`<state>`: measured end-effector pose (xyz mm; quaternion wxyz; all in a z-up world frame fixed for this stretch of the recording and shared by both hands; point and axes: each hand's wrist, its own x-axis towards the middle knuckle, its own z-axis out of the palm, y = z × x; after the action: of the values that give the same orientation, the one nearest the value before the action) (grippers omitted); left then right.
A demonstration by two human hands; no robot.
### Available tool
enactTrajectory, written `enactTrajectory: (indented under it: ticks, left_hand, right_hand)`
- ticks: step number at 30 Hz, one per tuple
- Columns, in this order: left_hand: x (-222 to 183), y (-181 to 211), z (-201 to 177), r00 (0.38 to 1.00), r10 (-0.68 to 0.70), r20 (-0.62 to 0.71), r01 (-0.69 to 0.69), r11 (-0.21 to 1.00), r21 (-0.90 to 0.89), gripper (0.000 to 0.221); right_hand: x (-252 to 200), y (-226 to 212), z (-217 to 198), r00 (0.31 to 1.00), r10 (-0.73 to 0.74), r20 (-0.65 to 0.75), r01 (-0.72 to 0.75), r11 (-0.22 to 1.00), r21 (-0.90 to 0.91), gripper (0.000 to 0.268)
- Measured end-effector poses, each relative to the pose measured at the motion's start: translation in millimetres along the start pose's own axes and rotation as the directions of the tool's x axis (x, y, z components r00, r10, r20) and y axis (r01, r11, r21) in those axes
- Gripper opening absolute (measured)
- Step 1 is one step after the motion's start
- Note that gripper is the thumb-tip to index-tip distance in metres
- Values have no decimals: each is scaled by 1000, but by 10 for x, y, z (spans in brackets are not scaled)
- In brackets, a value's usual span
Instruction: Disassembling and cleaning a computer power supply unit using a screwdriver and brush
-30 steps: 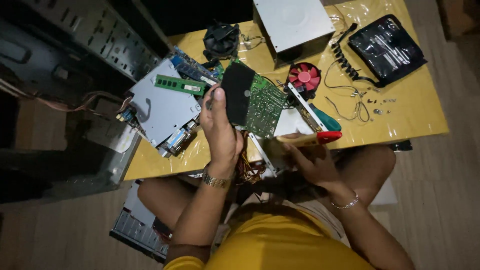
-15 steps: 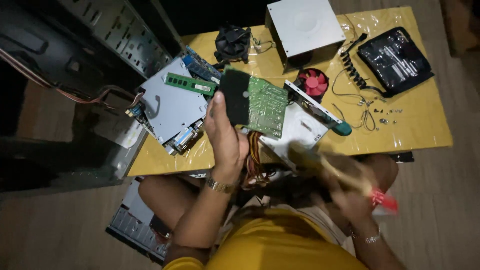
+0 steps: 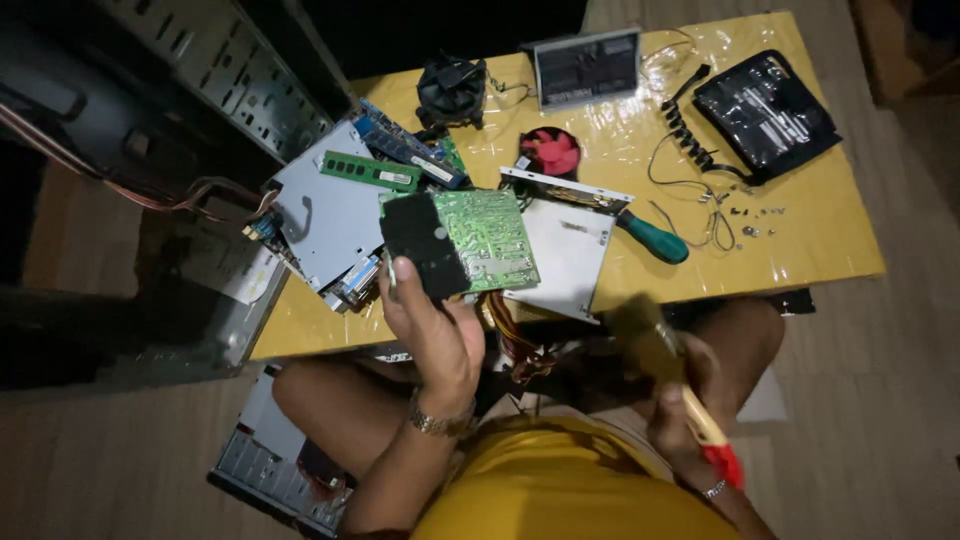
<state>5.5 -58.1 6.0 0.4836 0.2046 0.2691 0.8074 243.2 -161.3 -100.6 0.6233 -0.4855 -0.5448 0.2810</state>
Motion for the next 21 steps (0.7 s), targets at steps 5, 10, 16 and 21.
enactTrajectory:
  ticks: [5,10,16,21]
  left_hand:
    - [-71,-79,-161,997,2,-72,0,1000,27,43]
    - [-87,14,-125,999,-2,-45,5,999,54,37]
    - [-55,-86,-37,985,39,-168,-26,997,79,33]
    - [-47,-83,-227,999,-10,32,9,1000,25,52]
  right_hand:
    - [301,77,88,918,-355,179,381,914,-139,34]
    - [489,-60,48,942,-302,146,288,952,107,63]
    - [688,-284,125,933,-358,17,355,917,-183,31]
    - [591,-454,113,973,-212,89,229,930,-288,35]
